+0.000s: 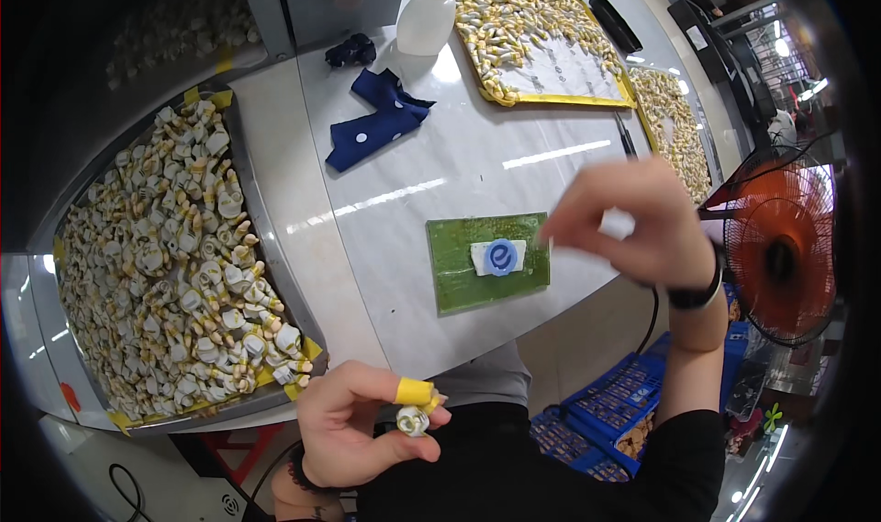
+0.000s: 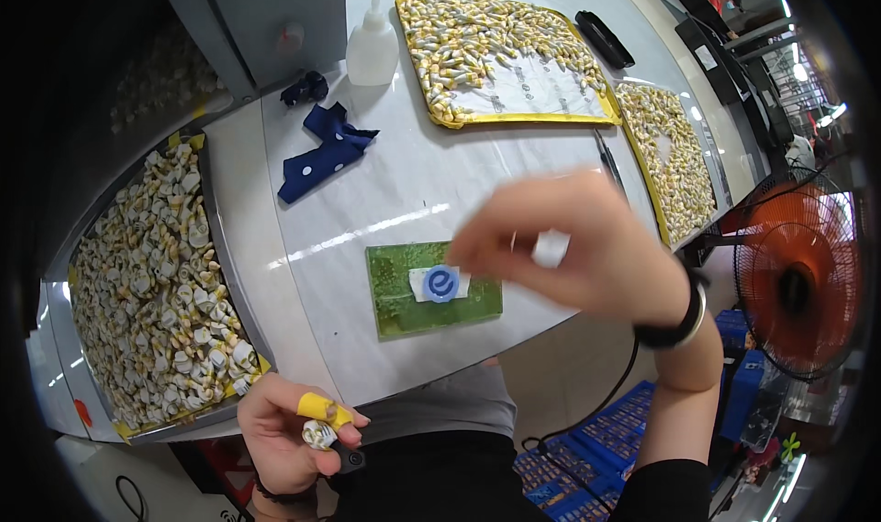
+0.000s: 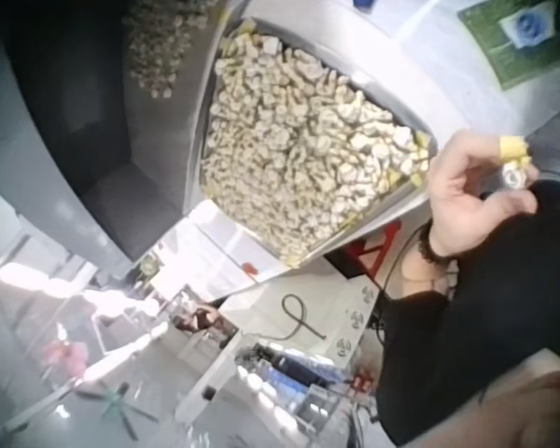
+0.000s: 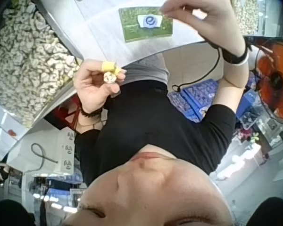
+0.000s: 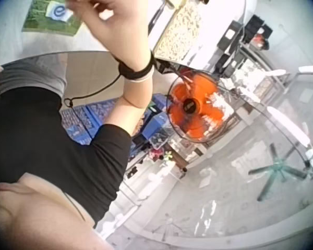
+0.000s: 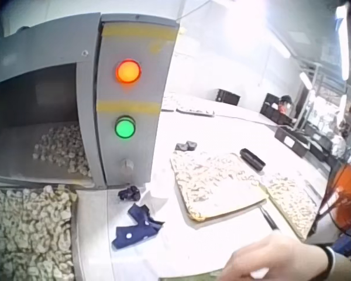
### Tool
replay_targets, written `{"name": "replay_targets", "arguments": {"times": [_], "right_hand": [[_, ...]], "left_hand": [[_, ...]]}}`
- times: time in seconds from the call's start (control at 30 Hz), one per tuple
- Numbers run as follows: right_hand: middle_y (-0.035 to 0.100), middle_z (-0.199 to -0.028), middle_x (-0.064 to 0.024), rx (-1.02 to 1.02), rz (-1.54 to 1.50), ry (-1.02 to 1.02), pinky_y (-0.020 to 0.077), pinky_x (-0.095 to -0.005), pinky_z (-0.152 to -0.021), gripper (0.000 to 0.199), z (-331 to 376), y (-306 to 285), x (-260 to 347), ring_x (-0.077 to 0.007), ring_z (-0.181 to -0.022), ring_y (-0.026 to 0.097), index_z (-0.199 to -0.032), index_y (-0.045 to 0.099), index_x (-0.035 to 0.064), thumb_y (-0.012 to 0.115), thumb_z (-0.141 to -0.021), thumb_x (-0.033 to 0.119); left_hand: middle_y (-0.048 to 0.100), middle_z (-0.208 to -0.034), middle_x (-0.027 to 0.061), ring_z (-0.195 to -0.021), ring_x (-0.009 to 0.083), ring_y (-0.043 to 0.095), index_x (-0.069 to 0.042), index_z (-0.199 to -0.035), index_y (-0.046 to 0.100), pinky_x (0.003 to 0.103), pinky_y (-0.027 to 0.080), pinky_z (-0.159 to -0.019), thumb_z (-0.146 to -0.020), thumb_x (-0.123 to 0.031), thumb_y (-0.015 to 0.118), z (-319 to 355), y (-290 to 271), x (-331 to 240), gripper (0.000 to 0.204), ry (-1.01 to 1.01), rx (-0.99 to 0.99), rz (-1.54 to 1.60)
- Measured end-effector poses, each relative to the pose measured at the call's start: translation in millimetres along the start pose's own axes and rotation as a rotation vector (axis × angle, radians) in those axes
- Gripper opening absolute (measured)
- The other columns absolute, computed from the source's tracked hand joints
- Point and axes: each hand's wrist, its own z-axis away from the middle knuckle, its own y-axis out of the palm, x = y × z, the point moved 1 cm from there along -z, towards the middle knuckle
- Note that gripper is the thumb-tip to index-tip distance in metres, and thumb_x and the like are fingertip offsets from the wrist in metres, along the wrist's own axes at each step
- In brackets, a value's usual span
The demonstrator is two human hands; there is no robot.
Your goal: The person repeatedly picks small white and yellow components from trays, joins them by hand, and places the assembled units onto a tray. The process is continuous and repetitive, with the person handling each unit individually.
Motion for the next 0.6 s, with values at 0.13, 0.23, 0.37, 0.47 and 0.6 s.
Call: {"name": "replay_targets", "arguments": {"times": [0.13, 0.23, 0.37, 0.47, 0.6], "right_hand": [[0.061, -0.072, -0.0071, 0.023, 0.11, 0.037, 0.048, -0.0279, -0.054, 0.015, 18.2, 23.6, 3.5, -0.0186, -0.061, 0.06, -0.087, 0.063, 0.0019, 0.064, -0.073, -0.003], [0.058, -0.073, -0.0064, -0.017, 0.347, -0.109, 0.0478, -0.0291, -0.056, 0.019, 19.5, 27.3, -1.9, -0.02, -0.065, 0.058, -0.087, 0.062, 0.0015, 0.064, -0.069, -0.002], [0.055, -0.077, -0.0065, 0.04, 0.548, -0.216, 0.0479, -0.0292, -0.058, 0.025, 16.8, 30.8, -2.7, -0.0208, -0.069, 0.057, -0.088, 0.062, 0.0006, 0.062, -0.063, 0.0], [0.055, -0.079, -0.0068, 0.09, 0.619, -0.243, 0.0483, -0.0297, -0.059, 0.026, 15.6, 35.2, -1.4, -0.0209, -0.071, 0.056, -0.088, 0.061, -0.0005, 0.06, -0.063, 0.002], [0.054, -0.08, -0.007, 0.103, 0.61, -0.258, 0.0485, -0.0297, -0.059, 0.028, 12.9, 39.0, -0.1, -0.0207, -0.072, 0.056, -0.09, 0.06, -0.001, 0.061, -0.062, 0.003]], "left_hand": [[0.061, -0.071, 0.0108, -0.065, 0.0171, 0.064, 0.0, -0.086, 0.052, 0.038, 0.056, -0.065, -0.063, -0.03, 0.082, -5.8, 10.6, -0.9, 0.048, -0.064, -0.128, -0.003], [0.061, -0.071, 0.0116, -0.065, 0.017, 0.063, 0.0, -0.087, 0.053, 0.038, 0.057, -0.064, -0.067, -0.027, 0.081, -11.0, 12.1, 1.7, 0.044, -0.052, -0.116, 0.034], [0.062, -0.077, 0.0135, -0.071, 0.0185, 0.064, 0.003, -0.09, 0.056, 0.038, 0.056, -0.07, -0.068, -0.019, 0.08, -12.1, 14.6, -0.8, 0.039, -0.119, -0.112, 0.087], [0.064, -0.087, 0.0161, -0.081, 0.0209, 0.065, 0.007, -0.092, 0.058, 0.036, 0.054, -0.078, -0.069, -0.008, 0.079, -9.7, 6.8, 0.1, 0.035, -0.132, -0.012, 0.168], [0.064, -0.085, 0.0149, -0.078, 0.0196, 0.065, 0.007, -0.091, 0.057, 0.038, 0.056, -0.076, -0.071, -0.014, 0.078, -10.2, 7.6, 0.4, 0.036, -0.211, -0.025, 0.262]]}}
